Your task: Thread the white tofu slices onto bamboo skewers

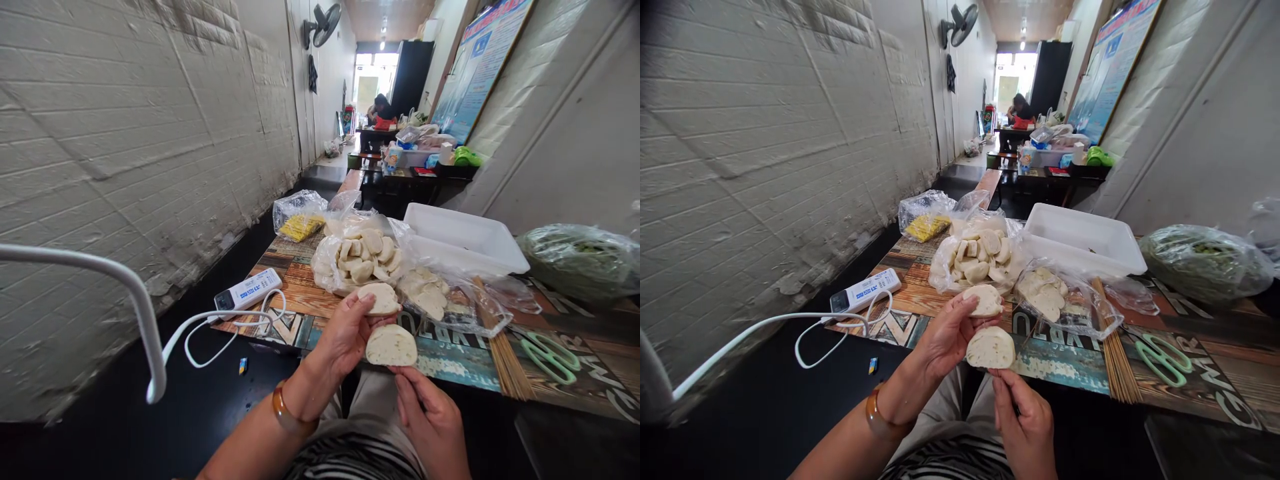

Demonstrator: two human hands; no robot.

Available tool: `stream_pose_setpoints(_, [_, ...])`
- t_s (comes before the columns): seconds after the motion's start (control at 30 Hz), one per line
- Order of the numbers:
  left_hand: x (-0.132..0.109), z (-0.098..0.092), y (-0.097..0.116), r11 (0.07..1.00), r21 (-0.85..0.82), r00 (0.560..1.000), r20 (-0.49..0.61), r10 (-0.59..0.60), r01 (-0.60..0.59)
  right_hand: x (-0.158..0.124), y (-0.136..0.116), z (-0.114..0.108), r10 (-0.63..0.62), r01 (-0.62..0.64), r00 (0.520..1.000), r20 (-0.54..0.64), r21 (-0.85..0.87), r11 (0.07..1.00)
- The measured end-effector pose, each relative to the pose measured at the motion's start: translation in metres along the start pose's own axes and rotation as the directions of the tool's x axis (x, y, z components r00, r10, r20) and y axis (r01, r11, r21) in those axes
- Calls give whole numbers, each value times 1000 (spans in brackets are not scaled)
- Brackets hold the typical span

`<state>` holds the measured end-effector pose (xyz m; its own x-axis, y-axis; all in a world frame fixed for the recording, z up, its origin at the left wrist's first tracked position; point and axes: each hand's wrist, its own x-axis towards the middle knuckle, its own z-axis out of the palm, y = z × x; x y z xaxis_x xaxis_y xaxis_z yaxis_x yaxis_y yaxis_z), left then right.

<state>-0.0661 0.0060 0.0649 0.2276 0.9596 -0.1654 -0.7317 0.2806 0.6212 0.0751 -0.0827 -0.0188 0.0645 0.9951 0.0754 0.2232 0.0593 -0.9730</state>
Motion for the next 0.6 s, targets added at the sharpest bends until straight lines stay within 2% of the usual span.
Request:
stream_pose_setpoints(0.17, [0,2,-1,1000,19,1000,-6,9,-9,-2,-4,1,9,-6,997,-72,43,999])
stream_pose_setpoints(0.6, [-3,6,-6,999,35,999,-14,36,-36,1,-1,-2,35,-34,999,-9,86,996])
